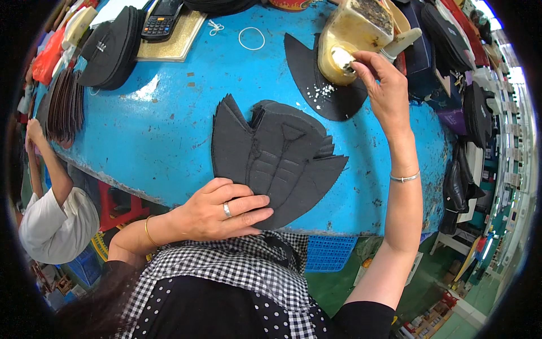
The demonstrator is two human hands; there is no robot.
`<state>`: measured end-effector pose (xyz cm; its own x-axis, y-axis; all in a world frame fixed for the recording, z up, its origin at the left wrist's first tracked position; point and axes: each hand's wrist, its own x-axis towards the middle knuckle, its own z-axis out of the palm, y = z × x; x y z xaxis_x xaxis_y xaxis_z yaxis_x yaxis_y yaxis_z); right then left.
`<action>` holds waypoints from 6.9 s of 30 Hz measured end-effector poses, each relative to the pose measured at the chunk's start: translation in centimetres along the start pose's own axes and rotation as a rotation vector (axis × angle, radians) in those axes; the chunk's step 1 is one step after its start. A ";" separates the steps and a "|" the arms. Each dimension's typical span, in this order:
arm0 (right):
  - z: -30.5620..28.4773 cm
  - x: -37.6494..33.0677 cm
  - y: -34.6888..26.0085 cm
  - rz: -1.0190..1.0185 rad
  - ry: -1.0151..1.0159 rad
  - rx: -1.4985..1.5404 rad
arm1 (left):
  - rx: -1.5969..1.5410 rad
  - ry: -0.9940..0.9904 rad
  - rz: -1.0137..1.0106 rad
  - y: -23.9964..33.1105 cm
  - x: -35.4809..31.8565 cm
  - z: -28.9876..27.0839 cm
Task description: Applying glue or adhesive to black shoe upper components using a small tool.
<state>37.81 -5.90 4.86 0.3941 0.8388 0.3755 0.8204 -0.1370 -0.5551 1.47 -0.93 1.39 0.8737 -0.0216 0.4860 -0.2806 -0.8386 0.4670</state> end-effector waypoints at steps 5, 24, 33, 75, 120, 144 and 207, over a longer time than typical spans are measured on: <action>-0.3 -0.3 -1.3 -0.189 -0.075 -0.088 | 0.018 0.004 -0.033 0.3 0.0 -0.1; 1.0 -2.4 0.8 0.064 0.083 0.105 | 0.079 0.022 -0.092 1.9 0.1 -0.2; -1.4 -6.9 -6.7 0.261 -0.085 0.599 | 0.153 0.009 -0.090 2.3 0.1 0.2; 1.8 -13.2 -12.2 0.046 -0.153 0.456 | -0.152 0.057 -0.134 -0.6 -2.6 -3.1; -0.3 -9.0 -9.0 0.225 -0.096 0.487 | -0.144 0.046 -0.100 0.7 -1.9 -1.4; -0.4 -12.0 -10.0 0.087 0.210 0.622 | 0.097 0.264 0.094 1.2 -0.7 -2.0; 3.1 -12.3 -12.0 -0.043 -0.194 0.200 | 0.033 0.019 -0.082 0.4 -0.6 0.5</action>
<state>21.84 -12.94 4.66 0.2580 0.9296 0.2632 0.7288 -0.0084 -0.6847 1.01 -1.51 0.96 0.8852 0.0577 0.4616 -0.1953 -0.8546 0.4813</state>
